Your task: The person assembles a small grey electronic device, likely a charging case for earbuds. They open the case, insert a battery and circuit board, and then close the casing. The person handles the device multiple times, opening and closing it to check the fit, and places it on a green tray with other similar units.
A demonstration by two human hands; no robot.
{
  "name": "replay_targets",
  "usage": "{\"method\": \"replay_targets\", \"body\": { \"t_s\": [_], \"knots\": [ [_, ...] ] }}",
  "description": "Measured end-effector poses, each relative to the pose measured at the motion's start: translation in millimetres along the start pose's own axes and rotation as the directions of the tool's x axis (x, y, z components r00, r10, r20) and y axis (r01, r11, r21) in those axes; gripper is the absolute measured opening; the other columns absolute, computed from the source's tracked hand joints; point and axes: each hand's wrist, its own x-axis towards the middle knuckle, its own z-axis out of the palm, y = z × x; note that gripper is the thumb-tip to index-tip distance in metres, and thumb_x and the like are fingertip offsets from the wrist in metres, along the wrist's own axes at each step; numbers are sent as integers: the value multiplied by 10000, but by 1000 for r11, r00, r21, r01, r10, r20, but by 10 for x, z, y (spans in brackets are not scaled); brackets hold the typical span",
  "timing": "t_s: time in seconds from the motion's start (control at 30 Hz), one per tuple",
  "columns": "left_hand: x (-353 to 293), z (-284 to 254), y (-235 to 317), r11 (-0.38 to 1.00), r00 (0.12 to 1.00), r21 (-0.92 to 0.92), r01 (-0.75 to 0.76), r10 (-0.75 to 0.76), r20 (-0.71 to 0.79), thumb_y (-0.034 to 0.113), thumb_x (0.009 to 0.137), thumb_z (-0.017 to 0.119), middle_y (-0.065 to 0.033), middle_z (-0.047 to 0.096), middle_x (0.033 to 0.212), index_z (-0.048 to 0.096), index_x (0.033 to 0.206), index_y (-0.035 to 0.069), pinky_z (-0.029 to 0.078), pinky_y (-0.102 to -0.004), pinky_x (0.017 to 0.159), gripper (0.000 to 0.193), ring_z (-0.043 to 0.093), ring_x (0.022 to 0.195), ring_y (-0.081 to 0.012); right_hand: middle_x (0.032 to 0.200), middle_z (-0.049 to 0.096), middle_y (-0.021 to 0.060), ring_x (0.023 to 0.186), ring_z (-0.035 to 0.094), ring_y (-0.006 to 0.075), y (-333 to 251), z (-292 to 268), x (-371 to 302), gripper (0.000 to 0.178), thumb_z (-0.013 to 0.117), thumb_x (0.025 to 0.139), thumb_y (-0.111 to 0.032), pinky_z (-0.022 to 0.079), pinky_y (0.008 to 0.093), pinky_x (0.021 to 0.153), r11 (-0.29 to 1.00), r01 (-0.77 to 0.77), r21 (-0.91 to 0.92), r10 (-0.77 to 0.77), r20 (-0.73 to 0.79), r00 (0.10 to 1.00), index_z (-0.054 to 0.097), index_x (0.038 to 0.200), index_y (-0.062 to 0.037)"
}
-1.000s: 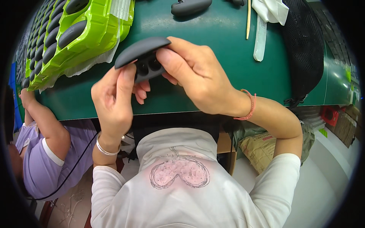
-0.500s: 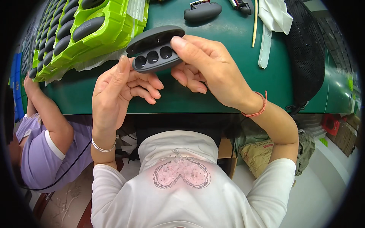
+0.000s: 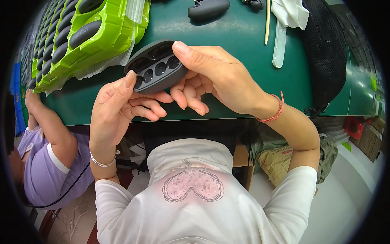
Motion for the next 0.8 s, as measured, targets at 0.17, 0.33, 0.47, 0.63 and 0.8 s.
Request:
{"method": "replay_targets", "body": {
  "t_s": [0.17, 0.33, 0.47, 0.63, 0.8],
  "knots": [
    [-21, 4, -4, 999, 1000, 31, -7, 7, 4, 349, 1036, 376, -259, 664, 958, 576, 1112, -124, 600, -306, 688, 519, 702, 780, -262, 721, 591, 87, 488, 503, 107, 26, 22, 4, 541, 350, 1022, -460, 423, 218, 477, 999, 13, -38, -15, -47, 999, 591, 960, 20],
    [-19, 8, -30, 1000, 999, 15, -14, 14, -32, 342, 1037, 378, -249, 666, 957, 576, 1121, -115, 595, -301, 706, 506, 702, 799, -266, 722, 587, 83, 479, 492, 102, 38, 44, 4, 495, 361, 1028, -413, 416, 214, 471, 995, 45, -88, -50, -59, 997, 586, 994, 25],
    [-26, 1, -21, 1000, 999, 28, -5, 6, -34, 309, 1033, 406, -223, 668, 965, 581, 1127, -101, 587, -294, 730, 455, 697, 817, -249, 712, 571, 23, 491, 474, 66, 43, 94, 3, 392, 484, 1006, -365, 389, 194, 462, 964, 106, -244, -130, -84, 988, 600, 976, 8],
    [20, 70, -26, 993, 997, 92, -74, 77, -23, 260, 1019, 467, -139, 671, 983, 593, 1140, -75, 577, -286, 760, 378, 686, 850, -199, 861, 684, 74, 767, 652, 110, 236, 117, 47, 392, 738, 833, -83, 538, 265, 706, 671, 347, -655, -493, -45, 869, 529, 1150, 14],
    [56, 88, -2, 989, 994, 100, -105, 108, -20, 272, 1019, 466, -141, 669, 977, 598, 1133, -73, 575, -281, 745, 386, 685, 843, -195, 832, 649, 58, 684, 602, 82, 183, 94, 49, 385, 693, 882, -149, 488, 231, 610, 804, 381, -456, -457, -63, 887, 516, 1193, -6]
  ]
}}
